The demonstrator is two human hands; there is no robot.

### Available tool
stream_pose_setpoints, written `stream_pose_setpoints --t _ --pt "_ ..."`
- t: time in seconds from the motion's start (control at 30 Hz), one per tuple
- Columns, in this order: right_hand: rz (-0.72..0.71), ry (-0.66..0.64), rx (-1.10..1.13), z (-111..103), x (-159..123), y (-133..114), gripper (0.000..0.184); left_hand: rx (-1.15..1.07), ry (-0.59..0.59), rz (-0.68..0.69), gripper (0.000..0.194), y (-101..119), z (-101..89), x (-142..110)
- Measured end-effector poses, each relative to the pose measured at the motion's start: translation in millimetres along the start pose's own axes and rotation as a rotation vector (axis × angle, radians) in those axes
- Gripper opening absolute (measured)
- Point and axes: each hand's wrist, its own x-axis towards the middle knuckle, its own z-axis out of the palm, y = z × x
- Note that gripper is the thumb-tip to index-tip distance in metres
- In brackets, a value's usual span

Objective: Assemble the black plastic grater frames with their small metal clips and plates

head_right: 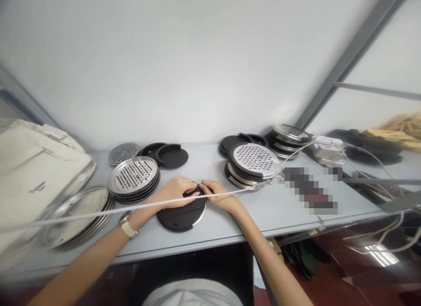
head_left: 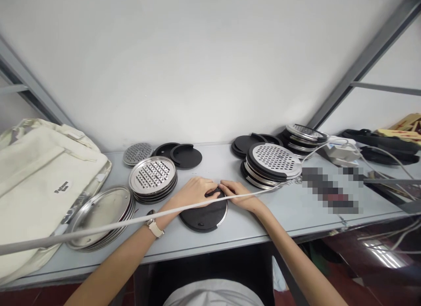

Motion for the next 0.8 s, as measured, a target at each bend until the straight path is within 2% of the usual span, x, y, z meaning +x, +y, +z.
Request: stream_pose_setpoints --t 0.8 --pt "-0.013 -0.024 -0.005 -2.9 -0.4 -1.3 0.037 0.013 -0.002 -0.006 0.028 2.3 -2.3 0.2"
